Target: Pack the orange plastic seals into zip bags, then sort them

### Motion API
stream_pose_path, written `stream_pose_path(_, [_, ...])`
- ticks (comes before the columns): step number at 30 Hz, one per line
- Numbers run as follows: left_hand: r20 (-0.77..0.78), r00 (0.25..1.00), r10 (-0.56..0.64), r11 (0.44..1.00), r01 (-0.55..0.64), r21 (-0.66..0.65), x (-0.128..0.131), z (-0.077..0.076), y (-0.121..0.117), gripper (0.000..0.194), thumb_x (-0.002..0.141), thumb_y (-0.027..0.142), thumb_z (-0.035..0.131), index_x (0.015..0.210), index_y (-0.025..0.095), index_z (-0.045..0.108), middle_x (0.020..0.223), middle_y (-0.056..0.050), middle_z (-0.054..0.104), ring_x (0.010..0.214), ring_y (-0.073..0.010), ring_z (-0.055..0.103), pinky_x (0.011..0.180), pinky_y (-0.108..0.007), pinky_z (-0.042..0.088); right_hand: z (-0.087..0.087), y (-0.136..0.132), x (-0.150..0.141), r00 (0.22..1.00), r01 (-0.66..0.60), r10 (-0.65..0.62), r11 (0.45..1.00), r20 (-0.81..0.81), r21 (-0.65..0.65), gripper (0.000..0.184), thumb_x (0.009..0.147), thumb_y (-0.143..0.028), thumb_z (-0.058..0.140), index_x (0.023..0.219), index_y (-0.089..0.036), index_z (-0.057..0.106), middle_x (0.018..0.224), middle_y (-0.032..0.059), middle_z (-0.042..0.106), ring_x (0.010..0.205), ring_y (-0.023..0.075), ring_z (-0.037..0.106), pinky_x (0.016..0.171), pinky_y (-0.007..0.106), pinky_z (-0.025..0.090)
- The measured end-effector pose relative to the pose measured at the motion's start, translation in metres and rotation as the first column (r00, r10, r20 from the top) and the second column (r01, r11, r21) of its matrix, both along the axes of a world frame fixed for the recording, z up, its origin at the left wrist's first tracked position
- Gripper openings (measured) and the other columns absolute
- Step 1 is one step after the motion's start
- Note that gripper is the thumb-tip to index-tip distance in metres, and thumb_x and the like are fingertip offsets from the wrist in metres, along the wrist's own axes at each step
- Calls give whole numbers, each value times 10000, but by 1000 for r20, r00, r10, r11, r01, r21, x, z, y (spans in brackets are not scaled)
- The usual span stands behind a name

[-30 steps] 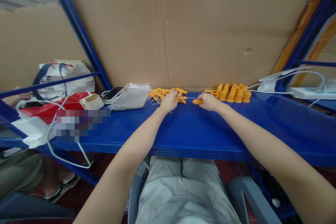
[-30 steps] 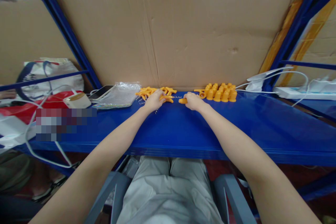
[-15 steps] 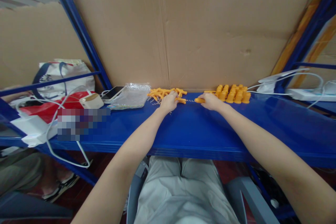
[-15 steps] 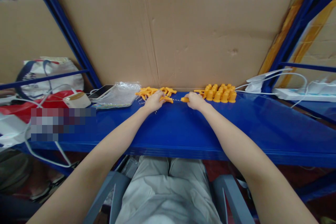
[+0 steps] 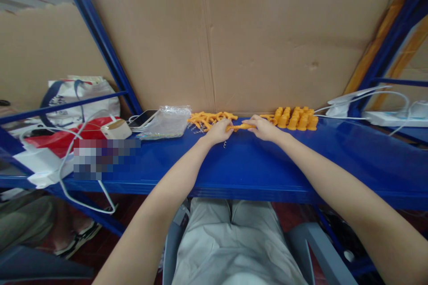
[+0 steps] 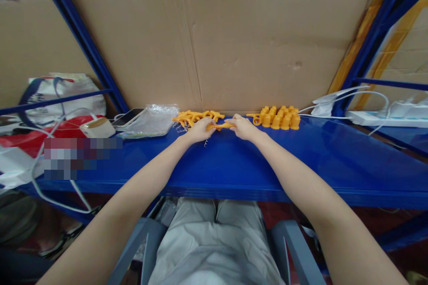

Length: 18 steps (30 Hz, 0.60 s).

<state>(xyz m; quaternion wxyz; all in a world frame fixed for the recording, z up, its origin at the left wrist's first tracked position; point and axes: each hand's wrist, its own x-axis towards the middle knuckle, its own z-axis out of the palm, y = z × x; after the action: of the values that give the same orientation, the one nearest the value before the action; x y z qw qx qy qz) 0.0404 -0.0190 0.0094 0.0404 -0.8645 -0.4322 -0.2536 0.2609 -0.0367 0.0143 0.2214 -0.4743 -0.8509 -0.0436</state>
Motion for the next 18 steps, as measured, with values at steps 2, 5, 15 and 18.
stream_pose_path(2, [-27,1000,-1,1000,1,14,-1,0,1,135,897,173,548,969,172,662,1086,-96,684,1072,-235,653,982,-375,518,-2,4,2,997,-49,48,999,-53,-13,445,908,-169,573,1343,-202,660,1127,122,646,1023,227,657,986,364,487])
stream_pose_path(5, [-87,996,10,998,-5,58,-2,0,0,167,902,178,536,968,166,688,1073,-106,677,1069,-245,646,973,-384,517,-5,7,4,987,-106,99,993,-131,-46,437,893,-176,599,1324,-201,672,1126,112,679,1025,217,665,988,376,496])
stream_pose_path(15, [-66,997,-45,998,48,43,-3,4,-2,194,900,203,558,965,169,737,1038,-89,705,1050,-228,650,971,-367,521,-3,10,8,952,-96,37,979,-305,-180,439,856,-196,642,1293,-180,681,1270,117,700,1144,235,662,1023,408,500])
stream_pose_path(18, [-34,998,-58,998,59,22,-3,4,0,182,894,188,568,956,161,737,1036,-98,712,1047,-235,656,973,-375,522,-3,12,12,938,-73,-4,976,-347,-207,486,846,-226,670,1329,-177,646,1263,121,699,1121,240,669,1002,425,516])
